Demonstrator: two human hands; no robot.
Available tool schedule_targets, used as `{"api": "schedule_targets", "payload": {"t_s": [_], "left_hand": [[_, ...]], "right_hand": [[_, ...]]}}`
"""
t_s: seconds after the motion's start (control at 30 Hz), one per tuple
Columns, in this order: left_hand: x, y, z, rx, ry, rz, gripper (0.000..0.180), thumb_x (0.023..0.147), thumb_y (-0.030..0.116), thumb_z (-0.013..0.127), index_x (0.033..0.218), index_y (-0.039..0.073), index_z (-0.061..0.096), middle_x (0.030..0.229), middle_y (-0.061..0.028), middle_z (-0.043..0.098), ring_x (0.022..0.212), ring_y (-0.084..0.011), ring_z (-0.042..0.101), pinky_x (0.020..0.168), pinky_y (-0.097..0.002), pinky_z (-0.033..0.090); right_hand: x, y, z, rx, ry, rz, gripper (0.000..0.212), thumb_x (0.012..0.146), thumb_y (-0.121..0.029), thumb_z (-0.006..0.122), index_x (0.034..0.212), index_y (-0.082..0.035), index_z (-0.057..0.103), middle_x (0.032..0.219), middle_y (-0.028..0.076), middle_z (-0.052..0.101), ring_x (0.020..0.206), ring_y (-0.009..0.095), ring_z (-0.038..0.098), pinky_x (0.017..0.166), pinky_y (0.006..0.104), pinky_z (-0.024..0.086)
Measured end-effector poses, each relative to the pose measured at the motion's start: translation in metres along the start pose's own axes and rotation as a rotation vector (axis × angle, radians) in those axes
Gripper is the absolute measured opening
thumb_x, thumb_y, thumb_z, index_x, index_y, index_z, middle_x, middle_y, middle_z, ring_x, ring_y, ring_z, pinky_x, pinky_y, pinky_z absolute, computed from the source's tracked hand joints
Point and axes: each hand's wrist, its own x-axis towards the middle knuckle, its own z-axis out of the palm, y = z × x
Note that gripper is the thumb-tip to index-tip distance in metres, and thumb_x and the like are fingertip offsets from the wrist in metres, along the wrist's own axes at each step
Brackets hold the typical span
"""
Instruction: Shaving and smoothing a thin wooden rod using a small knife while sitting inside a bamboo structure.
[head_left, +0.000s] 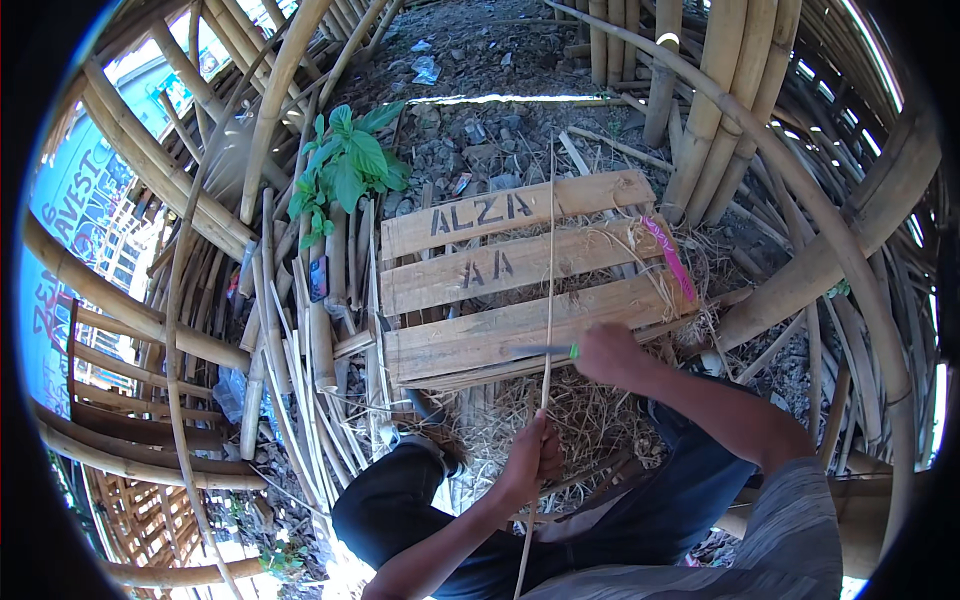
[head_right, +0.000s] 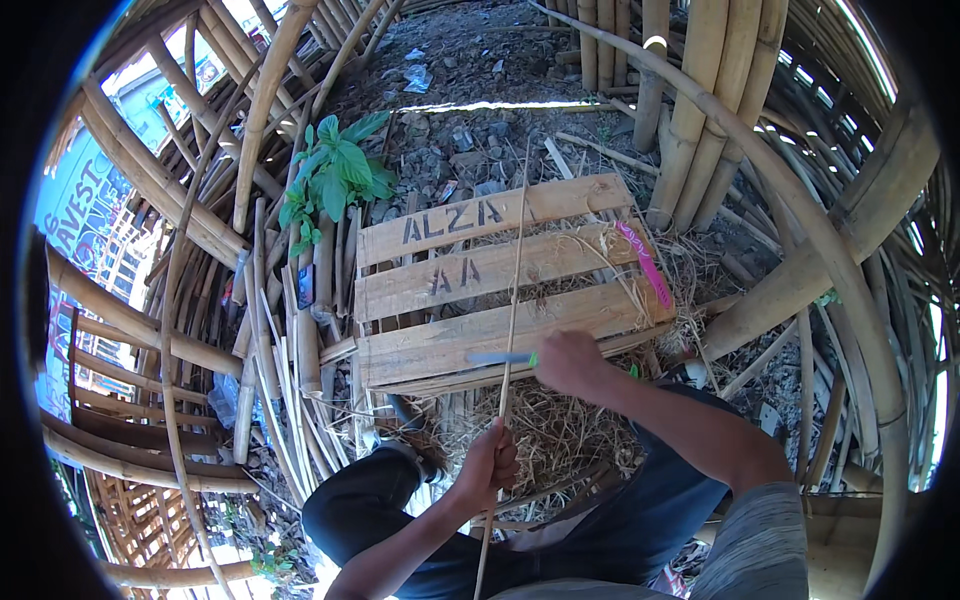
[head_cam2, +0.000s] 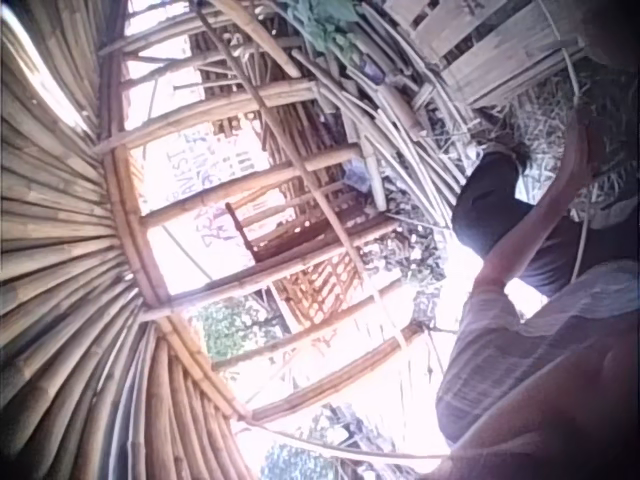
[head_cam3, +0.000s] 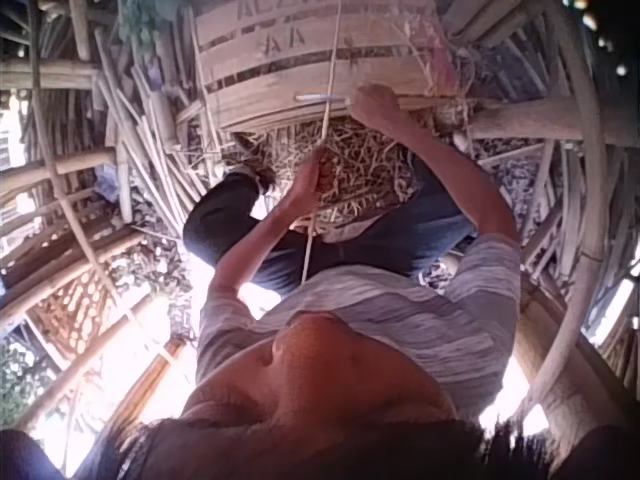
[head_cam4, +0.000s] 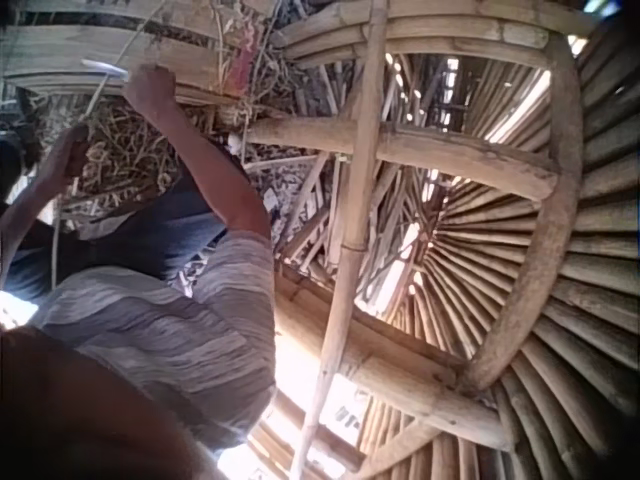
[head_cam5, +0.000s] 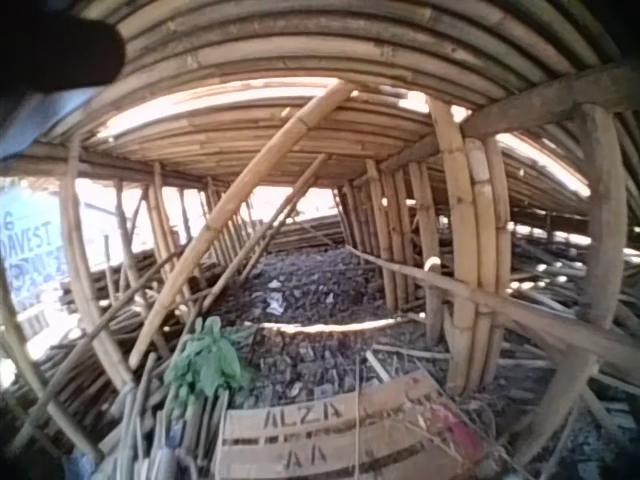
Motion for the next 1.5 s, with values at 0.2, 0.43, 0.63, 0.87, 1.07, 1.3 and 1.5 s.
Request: {"api": "schedule_targets", "payload": {"t_s": [0.2,0.43,0.63,0.87,1.07,1.3,1.5], "left_hand": [[-0.008,-0.019,0.0,-0.002,-0.008,0.002,0.038,0.095,0.041,0.033,0.066,0.016,0.029,0.05,0.0057,0.02,0.038,-0.0059,0.018,0.035,-0.0239,0.012],[-0.002,-0.022,-0.006,0.033,0.028,-0.002,0.038,0.095,0.041,0.03,0.066,0.016,0.029,0.05,0.0056,0.019,0.039,-0.006,0.016,0.035,-0.0235,0.013],[-0.004,-0.015,-0.002,0.032,0.009,-0.025,0.037,0.095,0.04,0.03,0.067,0.016,0.029,0.051,0.0056,0.019,0.039,-0.0063,0.016,0.036,-0.0237,0.013],[-0.006,-0.025,-0.006,0.003,-0.03,-0.028,0.037,0.096,0.039,0.03,0.066,0.016,0.029,0.05,0.0056,0.02,0.039,-0.0065,0.017,0.036,-0.0238,0.013],[-0.001,-0.014,-0.002,0.051,0.037,0.043,0.035,0.095,0.038,0.031,0.068,0.016,0.029,0.051,0.0057,0.02,0.04,-0.0063,0.016,0.036,-0.0239,0.014],[0.0,-0.024,-0.008,0.061,0.026,0.082,0.035,0.095,0.036,0.034,0.067,0.016,0.029,0.052,0.0053,0.021,0.04,-0.0059,0.018,0.036,-0.0242,0.014],[-0.002,-0.015,-0.009,0.045,0.108,0.078,0.034,0.095,0.033,0.036,0.066,0.015,0.029,0.051,0.0052,0.021,0.039,-0.006,0.018,0.036,-0.0235,0.014]], "right_hand": [[0.033,0.051,-0.012,-0.009,0.099,0.267,0.02,0.07,-0.018,0.053,0.067,-0.002,0.065,0.065,0.017,0.062,0.065,0.03,0.064,0.056,0.0404,0.051],[0.019,0.02,0.015,-0.014,-0.052,0.07,0.02,0.07,-0.018,0.056,0.063,0.0,0.063,0.061,0.018,0.06,0.059,0.033,0.062,0.056,0.0426,0.05],[0.009,0.019,0.016,0.041,-0.089,-0.018,0.022,0.07,-0.022,0.056,0.067,-0.001,0.064,0.063,0.018,0.06,0.063,0.032,0.063,0.062,0.0434,0.051],[0.017,0.032,-0.008,0.045,0.004,0.125,0.025,0.074,-0.023,0.053,0.07,-0.001,0.065,0.067,0.018,0.062,0.068,0.031,0.064,0.06,0.0403,0.052],[0.017,0.029,0.005,0.088,-0.131,0.07,0.026,0.074,-0.023,0.055,0.071,0.0,0.065,0.067,0.018,0.063,0.065,0.031,0.064,0.057,0.0398,0.052],[0.009,0.011,-0.001,0.037,-0.086,0.067,0.02,0.071,-0.02,0.056,0.071,-0.003,0.066,0.065,0.017,0.063,0.064,0.031,0.065,0.057,0.0398,0.052],[-0.008,-0.028,0.008,-0.07,-0.08,-0.21,0.017,0.067,-0.019,0.057,0.064,-0.005,0.066,0.061,0.016,0.062,0.062,0.029,0.065,0.053,0.0409,0.051]]}}
